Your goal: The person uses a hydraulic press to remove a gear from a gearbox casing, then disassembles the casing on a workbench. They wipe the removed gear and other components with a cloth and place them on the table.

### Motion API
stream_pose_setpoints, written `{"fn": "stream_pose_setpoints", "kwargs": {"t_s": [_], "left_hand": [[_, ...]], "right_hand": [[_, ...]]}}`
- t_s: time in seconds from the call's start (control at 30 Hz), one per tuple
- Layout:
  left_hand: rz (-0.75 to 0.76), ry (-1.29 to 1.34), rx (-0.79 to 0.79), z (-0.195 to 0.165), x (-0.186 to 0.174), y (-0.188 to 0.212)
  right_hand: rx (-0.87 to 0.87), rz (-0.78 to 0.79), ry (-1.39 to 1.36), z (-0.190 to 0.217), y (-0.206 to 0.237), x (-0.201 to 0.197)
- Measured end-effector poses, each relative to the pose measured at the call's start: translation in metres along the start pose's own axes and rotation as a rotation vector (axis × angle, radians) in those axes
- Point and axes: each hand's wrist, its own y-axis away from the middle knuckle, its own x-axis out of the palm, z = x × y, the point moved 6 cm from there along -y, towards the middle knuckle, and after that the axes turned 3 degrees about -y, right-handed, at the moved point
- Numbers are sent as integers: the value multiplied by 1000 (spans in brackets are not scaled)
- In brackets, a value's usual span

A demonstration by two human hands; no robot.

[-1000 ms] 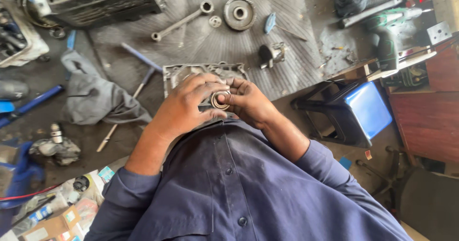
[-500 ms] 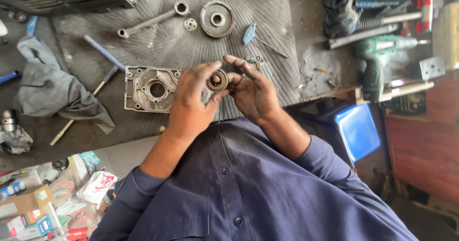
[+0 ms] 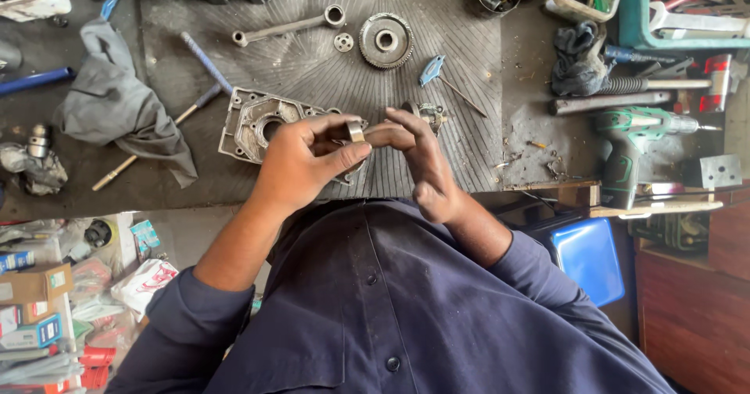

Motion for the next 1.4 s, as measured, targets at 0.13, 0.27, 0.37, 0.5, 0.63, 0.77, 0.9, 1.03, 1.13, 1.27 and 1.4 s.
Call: {"fn": "stream_pose_setpoints", "kwargs": {"t_s": [0.13, 0.27, 0.37, 0.5, 0.63, 0.77, 0.9, 1.03, 1.13, 1.27, 1.4], "left_hand": [[-40, -168, 114, 0, 4, 6], [-47, -373, 204, -9, 9, 12], [-19, -372, 224, -14, 15, 14], [-28, -388, 259, -22, 21, 12], [-33, -414, 266, -26, 23, 11], [7, -432, 286, -29, 23, 11], [-27, -430, 358, -33, 24, 12], [-145, -725, 505, -39, 30, 17], [-166, -902, 669, -41, 39, 23], [-91, -852, 779, -37, 42, 27], [-175, -807, 781, -32, 25, 34]], "right_hand": [[19, 72, -85, 5, 6, 4], [127, 27, -260, 3, 10, 3], [159, 16, -303, 6, 14, 1], [157, 6, -348, 10, 17, -1], [157, -10, -398, 11, 19, -2], [151, -5, -422, 12, 20, -3], [198, -32, -411, 8, 22, -3], [223, -183, -200, -7, 20, -11], [331, -329, -160, -30, 20, -23], [466, -332, -309, -52, 23, -34], [526, -378, -135, -54, 23, -68]]}}
